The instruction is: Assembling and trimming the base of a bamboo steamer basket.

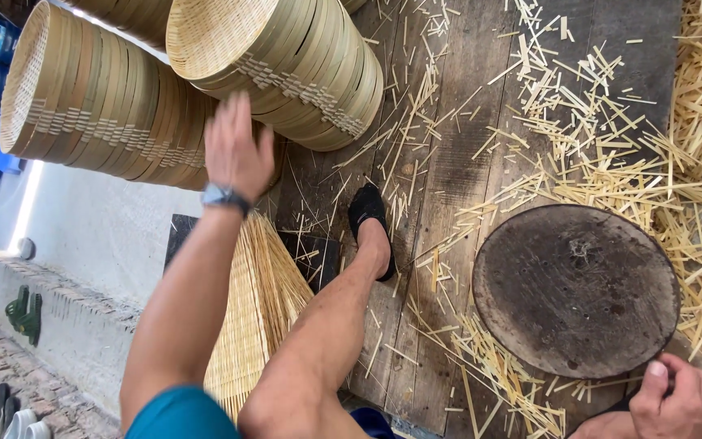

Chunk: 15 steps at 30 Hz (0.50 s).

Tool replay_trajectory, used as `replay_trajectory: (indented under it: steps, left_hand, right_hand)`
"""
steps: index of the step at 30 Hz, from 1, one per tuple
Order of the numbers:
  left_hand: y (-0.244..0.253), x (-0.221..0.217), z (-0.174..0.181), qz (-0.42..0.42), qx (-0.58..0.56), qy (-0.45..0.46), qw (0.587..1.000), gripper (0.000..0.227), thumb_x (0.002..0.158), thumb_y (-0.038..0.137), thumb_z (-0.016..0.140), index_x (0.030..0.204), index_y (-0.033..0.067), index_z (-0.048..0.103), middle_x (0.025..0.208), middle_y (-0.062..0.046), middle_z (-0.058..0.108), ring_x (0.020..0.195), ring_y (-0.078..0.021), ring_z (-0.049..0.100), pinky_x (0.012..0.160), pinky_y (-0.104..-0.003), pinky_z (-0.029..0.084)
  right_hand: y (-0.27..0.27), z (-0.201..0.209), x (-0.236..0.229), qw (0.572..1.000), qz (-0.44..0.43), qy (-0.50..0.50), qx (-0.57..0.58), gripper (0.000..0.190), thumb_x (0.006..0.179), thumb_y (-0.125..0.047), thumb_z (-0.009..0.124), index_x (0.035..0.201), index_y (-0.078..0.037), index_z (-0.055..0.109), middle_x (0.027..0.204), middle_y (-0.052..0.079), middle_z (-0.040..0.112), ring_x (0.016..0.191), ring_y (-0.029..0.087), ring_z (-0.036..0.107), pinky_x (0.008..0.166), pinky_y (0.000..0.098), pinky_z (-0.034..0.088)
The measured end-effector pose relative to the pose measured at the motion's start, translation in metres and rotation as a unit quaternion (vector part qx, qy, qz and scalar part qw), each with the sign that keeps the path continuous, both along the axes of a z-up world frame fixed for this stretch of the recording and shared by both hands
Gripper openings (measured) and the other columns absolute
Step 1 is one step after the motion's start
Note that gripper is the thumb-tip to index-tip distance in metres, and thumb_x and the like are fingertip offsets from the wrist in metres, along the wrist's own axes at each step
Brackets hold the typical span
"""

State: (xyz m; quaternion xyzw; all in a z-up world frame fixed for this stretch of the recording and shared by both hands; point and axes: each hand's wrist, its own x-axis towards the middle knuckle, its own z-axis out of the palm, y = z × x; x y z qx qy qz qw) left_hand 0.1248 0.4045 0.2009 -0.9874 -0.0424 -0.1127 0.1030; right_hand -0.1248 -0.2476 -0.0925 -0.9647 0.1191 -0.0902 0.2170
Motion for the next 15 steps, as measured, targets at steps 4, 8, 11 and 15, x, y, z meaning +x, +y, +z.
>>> replay_trajectory:
  steps: [4,8,11,15]
  left_hand:
    - [0.008,-0.148,-0.044,0.333,-0.13,0.221,0.907,0.123,0.072,0.05,0.09,0.154,-0.0062,0.019,0.148,-0.03,0.04,0.132,-0.0387,0.046,0.107,-0.05,0.039]
    - [0.069,-0.269,-0.11,0.486,-0.171,0.299,0.803,0.062,0.073,0.052,0.088,0.1,-0.0027,0.079,0.094,-0.018,0.079,0.09,-0.0306,0.076,0.08,-0.042,0.06]
    - [0.082,-0.304,-0.125,0.471,-0.197,0.231,0.828,0.053,0.07,0.052,0.09,0.085,0.0021,0.082,0.079,-0.018,0.076,0.079,-0.0299,0.074,0.076,-0.041,0.057]
    - [0.081,-0.322,-0.115,0.481,-0.23,0.154,0.832,0.06,0.065,0.056,0.092,0.084,0.0009,0.077,0.08,-0.02,0.075,0.076,-0.0328,0.072,0.075,-0.045,0.057]
  right_hand:
    - [-0.027,-0.064,0.008,0.89,-0.081,0.209,0.396,0.042,0.111,-0.031,0.059,0.116,0.01,0.058,0.08,0.021,0.07,0.074,0.024,0.065,0.066,0.0338,0.05]
    - [-0.016,-0.065,0.004,0.85,-0.059,0.28,0.443,0.049,0.114,-0.032,0.06,0.107,0.017,0.061,0.083,0.024,0.074,0.075,0.025,0.067,0.063,0.0343,0.051]
    - [0.011,-0.041,0.009,0.781,-0.021,0.321,0.535,0.041,0.108,-0.03,0.057,0.11,0.01,0.063,0.094,0.018,0.077,0.081,0.02,0.068,0.067,0.0317,0.052]
    - [0.007,-0.049,0.004,0.751,0.029,0.385,0.536,0.038,0.106,-0.026,0.055,0.117,0.008,0.066,0.104,0.016,0.079,0.085,0.019,0.068,0.071,0.032,0.051]
